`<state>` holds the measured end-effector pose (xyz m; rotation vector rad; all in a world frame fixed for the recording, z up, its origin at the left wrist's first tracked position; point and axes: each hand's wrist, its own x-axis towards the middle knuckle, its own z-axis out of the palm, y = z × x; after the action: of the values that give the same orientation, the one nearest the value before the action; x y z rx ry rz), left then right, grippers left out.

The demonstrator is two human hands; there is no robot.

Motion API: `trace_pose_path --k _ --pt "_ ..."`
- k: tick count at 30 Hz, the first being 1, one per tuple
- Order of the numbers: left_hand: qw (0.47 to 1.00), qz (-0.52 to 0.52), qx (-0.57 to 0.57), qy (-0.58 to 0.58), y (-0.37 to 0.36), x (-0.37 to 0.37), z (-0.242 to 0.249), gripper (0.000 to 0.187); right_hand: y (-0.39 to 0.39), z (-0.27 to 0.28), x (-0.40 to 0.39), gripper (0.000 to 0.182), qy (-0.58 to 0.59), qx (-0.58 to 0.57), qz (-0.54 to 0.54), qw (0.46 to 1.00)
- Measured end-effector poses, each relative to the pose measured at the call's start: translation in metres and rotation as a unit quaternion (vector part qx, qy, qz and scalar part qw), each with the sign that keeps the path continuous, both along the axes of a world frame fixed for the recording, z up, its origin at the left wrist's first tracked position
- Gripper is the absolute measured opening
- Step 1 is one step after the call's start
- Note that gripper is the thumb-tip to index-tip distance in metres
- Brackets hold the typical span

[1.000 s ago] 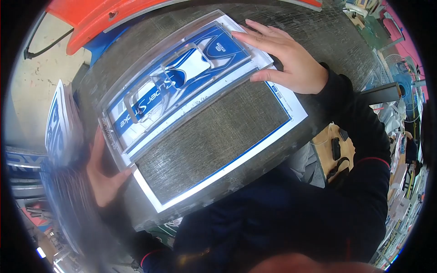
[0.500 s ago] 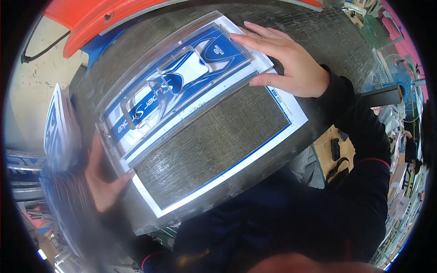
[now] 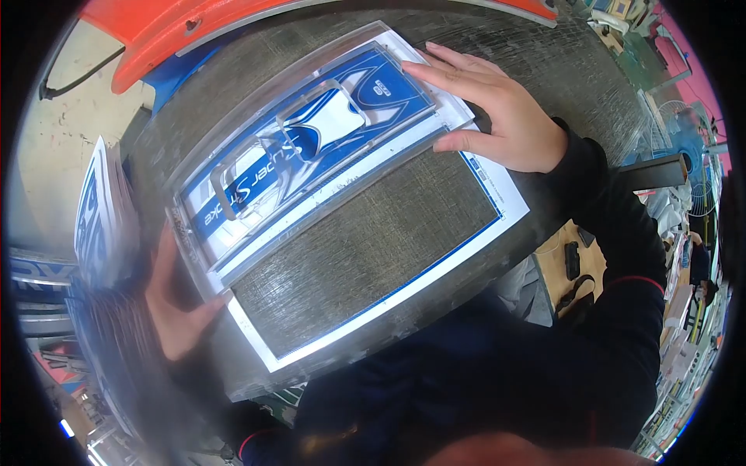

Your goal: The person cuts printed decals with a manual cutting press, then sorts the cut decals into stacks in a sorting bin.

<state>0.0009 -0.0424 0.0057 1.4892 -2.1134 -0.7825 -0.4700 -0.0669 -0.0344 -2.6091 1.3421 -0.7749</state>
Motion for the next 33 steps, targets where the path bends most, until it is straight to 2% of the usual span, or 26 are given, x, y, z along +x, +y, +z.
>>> trace_pose_path --k 24,29,30,33 --pt "1.000 -0.012 -0.005 0.004 0.000 0.004 -0.003 0.108 0.000 0.001 0.000 0.072 0.008 0.004 0.004 1.000" --pt "0.999 -0.023 -0.019 -0.036 -0.001 0.005 0.001 0.107 0.001 0.016 0.003 0.075 0.022 0.041 0.010 0.999" --pt "0.995 -0.045 0.007 -0.085 -0.003 0.008 0.007 0.109 0.003 0.024 0.008 0.075 0.013 0.062 0.011 0.998" --pt "0.996 -0.023 -0.051 -0.072 0.001 0.011 0.001 0.105 -0.001 0.026 0.010 0.072 0.024 0.068 0.012 0.997"
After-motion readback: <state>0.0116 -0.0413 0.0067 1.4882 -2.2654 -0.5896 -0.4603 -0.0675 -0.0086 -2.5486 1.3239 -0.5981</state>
